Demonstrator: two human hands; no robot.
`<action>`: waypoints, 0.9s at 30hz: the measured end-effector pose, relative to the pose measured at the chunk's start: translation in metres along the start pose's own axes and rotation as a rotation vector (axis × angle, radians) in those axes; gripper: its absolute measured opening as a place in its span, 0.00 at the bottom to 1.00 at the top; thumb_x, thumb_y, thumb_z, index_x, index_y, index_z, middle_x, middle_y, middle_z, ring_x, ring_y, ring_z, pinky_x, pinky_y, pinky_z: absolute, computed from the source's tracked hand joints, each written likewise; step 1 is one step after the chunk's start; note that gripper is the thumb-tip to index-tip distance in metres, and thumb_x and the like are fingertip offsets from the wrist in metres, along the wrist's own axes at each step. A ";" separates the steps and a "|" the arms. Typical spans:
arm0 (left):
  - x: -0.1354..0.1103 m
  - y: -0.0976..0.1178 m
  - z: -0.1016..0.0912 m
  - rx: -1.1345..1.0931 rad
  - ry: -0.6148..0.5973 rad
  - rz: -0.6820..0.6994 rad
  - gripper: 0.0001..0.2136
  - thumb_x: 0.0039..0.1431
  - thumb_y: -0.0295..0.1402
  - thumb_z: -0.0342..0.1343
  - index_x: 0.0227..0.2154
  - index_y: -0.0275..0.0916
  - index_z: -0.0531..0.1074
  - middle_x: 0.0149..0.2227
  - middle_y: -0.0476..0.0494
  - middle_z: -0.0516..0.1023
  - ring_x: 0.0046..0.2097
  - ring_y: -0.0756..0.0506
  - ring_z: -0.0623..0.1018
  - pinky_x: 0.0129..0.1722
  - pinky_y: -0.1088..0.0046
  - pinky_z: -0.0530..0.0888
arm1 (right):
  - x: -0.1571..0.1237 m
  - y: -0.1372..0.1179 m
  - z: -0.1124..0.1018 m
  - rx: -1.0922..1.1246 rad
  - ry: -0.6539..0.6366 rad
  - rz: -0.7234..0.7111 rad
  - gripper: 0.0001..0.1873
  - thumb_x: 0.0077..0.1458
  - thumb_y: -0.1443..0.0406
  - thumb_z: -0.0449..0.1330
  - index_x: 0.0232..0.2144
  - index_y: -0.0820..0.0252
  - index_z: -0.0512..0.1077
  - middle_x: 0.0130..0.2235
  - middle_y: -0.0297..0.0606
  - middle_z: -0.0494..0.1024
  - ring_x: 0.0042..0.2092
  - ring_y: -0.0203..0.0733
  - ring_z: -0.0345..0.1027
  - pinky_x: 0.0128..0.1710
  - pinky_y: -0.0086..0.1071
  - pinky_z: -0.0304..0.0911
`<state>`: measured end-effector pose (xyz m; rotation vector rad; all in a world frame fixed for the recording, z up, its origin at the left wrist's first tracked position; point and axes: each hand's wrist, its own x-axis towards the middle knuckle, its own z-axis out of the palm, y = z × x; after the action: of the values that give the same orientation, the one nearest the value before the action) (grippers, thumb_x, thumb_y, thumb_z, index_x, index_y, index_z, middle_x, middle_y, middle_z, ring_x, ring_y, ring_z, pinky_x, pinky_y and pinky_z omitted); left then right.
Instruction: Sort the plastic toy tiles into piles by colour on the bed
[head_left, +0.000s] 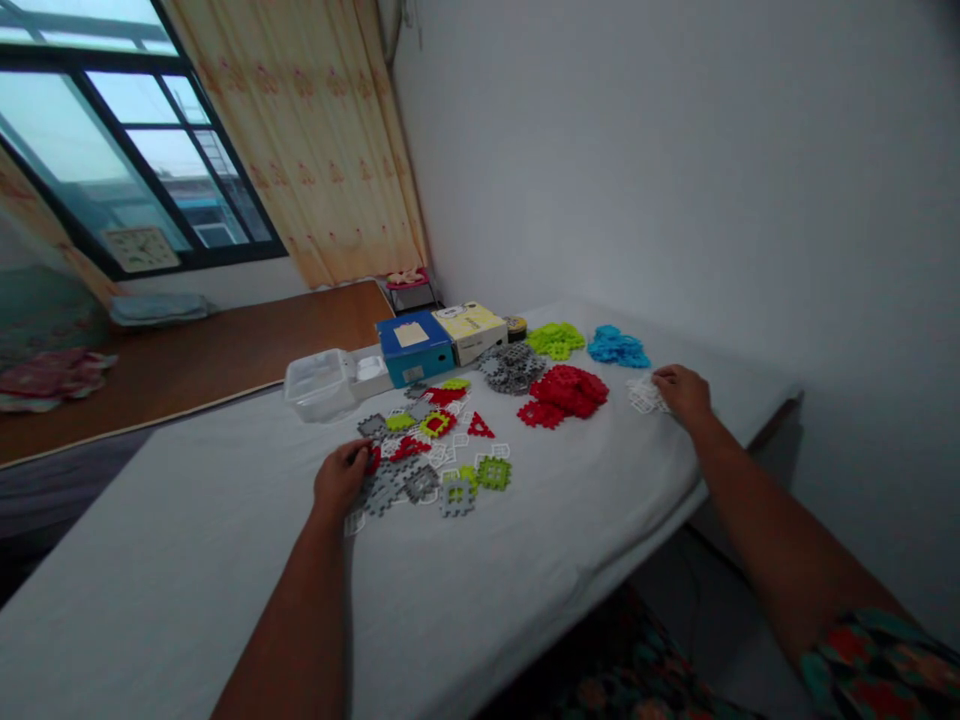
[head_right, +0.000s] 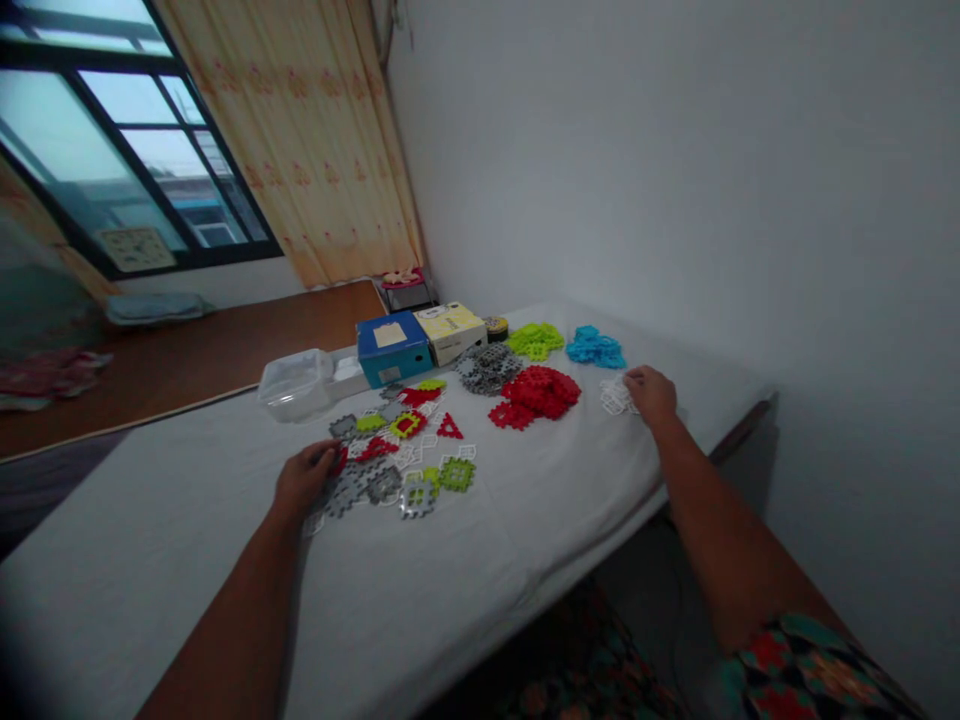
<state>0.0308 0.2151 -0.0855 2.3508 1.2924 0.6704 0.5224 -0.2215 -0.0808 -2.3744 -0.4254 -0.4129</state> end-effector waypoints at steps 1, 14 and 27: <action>-0.001 0.001 0.000 0.005 -0.005 -0.005 0.17 0.60 0.37 0.50 0.46 0.42 0.80 0.47 0.41 0.83 0.48 0.39 0.80 0.45 0.65 0.75 | 0.001 -0.003 -0.001 -0.030 0.014 -0.015 0.11 0.52 0.61 0.59 0.34 0.60 0.77 0.36 0.46 0.81 0.39 0.49 0.73 0.43 0.41 0.66; -0.008 0.009 -0.001 -0.070 -0.005 0.004 0.17 0.59 0.35 0.50 0.45 0.42 0.80 0.48 0.42 0.83 0.50 0.41 0.80 0.48 0.67 0.74 | -0.131 -0.232 0.054 0.146 -0.987 -1.136 0.20 0.54 0.70 0.62 0.50 0.56 0.77 0.50 0.45 0.78 0.50 0.47 0.73 0.51 0.38 0.65; -0.007 0.005 0.002 -0.062 -0.010 0.024 0.18 0.59 0.36 0.49 0.46 0.41 0.80 0.50 0.42 0.82 0.51 0.42 0.79 0.50 0.67 0.73 | -0.135 -0.225 0.059 -0.002 -0.897 -0.913 0.10 0.48 0.67 0.69 0.35 0.60 0.76 0.37 0.40 0.78 0.38 0.42 0.71 0.35 0.28 0.59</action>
<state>0.0317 0.2067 -0.0860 2.3201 1.2239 0.6955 0.3205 -0.0464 -0.0495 -2.1104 -1.9163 0.3167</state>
